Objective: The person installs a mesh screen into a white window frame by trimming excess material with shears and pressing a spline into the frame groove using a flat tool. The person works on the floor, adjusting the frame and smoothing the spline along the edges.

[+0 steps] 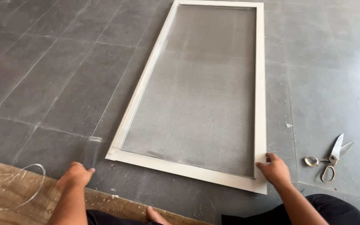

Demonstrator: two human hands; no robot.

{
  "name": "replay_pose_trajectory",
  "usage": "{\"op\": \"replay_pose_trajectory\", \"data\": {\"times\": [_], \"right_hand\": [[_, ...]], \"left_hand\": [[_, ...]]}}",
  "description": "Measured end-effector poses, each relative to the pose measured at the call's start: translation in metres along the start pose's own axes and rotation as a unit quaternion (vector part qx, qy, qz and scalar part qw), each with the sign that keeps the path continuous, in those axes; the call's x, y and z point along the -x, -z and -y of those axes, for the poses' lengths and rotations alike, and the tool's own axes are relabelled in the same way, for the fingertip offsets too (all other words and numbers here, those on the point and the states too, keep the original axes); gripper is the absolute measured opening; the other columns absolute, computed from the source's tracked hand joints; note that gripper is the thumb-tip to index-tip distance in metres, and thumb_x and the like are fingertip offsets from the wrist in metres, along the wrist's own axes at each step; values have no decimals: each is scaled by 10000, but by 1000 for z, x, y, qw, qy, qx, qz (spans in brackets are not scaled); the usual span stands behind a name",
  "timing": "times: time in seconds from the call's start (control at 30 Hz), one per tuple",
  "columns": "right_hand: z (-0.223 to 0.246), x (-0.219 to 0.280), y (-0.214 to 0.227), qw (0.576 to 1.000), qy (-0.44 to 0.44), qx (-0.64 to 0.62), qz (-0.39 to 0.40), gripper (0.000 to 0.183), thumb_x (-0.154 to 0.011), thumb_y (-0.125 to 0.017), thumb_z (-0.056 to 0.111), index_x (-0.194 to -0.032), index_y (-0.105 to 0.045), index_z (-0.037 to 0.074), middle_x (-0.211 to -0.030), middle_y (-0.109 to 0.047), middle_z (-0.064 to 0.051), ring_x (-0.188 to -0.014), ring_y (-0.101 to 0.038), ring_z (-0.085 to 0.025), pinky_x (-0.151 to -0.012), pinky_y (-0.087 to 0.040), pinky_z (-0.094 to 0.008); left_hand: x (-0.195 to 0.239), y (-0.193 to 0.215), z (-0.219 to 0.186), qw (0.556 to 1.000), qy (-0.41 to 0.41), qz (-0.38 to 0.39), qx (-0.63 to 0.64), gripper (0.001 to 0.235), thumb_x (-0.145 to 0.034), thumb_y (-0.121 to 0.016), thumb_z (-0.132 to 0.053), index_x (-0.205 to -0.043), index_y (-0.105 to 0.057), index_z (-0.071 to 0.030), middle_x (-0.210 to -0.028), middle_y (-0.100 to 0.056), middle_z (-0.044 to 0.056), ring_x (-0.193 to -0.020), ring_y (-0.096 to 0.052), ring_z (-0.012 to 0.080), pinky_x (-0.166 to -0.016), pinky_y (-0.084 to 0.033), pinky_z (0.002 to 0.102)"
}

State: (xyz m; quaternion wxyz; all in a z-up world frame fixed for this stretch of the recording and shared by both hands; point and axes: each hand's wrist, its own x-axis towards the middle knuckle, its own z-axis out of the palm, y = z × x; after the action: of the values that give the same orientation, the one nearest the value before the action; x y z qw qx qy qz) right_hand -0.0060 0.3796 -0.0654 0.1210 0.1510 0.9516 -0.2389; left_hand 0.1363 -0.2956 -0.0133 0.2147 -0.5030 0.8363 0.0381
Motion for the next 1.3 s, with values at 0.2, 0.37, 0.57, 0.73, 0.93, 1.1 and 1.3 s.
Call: {"op": "replay_pose_trajectory", "data": {"times": [0.2, 0.37, 0.57, 0.73, 0.93, 1.1, 1.3], "right_hand": [[70, 52, 24, 979, 121, -83, -143, 594, -847, -792, 318, -1367, -609, 97, -1369, -574, -183, -1238, -576, -376, -1040, -492, -472], [121, 96, 41, 884, 138, -386, 227, 583, -873, -733, 323, -1391, -598, 92, -1428, -652, -132, -1308, -621, -259, -1092, -499, -395], [135, 125, 41, 772, 135, -557, 273, 387, -952, -698, 180, -1296, -630, 16, -1216, -703, -143, -1121, -672, -243, -1002, -550, -410], [93, 80, 70, 760, 20, -636, 132, 221, -1005, -644, 143, -1194, -646, 29, -943, -667, -154, -741, -664, -244, -681, -563, -430], [51, -1, 157, 790, 49, -596, 136, 286, -897, -681, 186, -1124, -558, 62, -898, -633, -97, -698, -655, -228, -662, -587, -447], [73, -31, 164, 975, 147, -65, 155, 301, -853, -797, 340, -951, -738, 62, -793, -716, -97, -706, -658, -207, -645, -504, -383], [111, -41, 125, 937, 222, 153, 223, 377, -809, -810, 487, -945, -762, 139, -783, -763, -59, -723, -734, -201, -667, -554, -375]], "left_hand": [[35, 34, -15, 955, -65, -193, 214, 391, -1057, -613, -484, -1223, -764, -164, -1111, -761, 138, -1000, -697, 356, -787, -539, 488], [130, 26, -100, 758, -139, 111, 628, 345, -905, -728, -350, -1150, -736, -107, -966, -734, 15, -644, -569, 129, -550, -484, 298], [306, -25, -241, 610, -129, 381, 683, 464, -857, -707, -396, -1238, -675, -133, -1118, -712, 19, -903, -649, 179, -707, -552, 358], [356, -38, -291, 665, -349, 305, 586, 282, -911, -729, -320, -1092, -763, -106, -1076, -723, 22, -877, -672, 165, -719, -565, 347], [326, -79, -265, 753, -622, -68, 203, 260, -855, -757, -391, -1001, -771, -176, -1070, -724, 14, -1023, -621, 225, -930, -419, 466], [317, -113, -261, 767, -615, -54, 174, 224, -844, -751, -415, -929, -794, -212, -983, -717, -16, -973, -591, 214, -916, -351, 463], [317, -119, -264, 727, -641, -125, 214, 186, -832, -758, -376, -891, -793, -203, -895, -704, -36, -861, -589, 185, -914, -355, 477]]}}
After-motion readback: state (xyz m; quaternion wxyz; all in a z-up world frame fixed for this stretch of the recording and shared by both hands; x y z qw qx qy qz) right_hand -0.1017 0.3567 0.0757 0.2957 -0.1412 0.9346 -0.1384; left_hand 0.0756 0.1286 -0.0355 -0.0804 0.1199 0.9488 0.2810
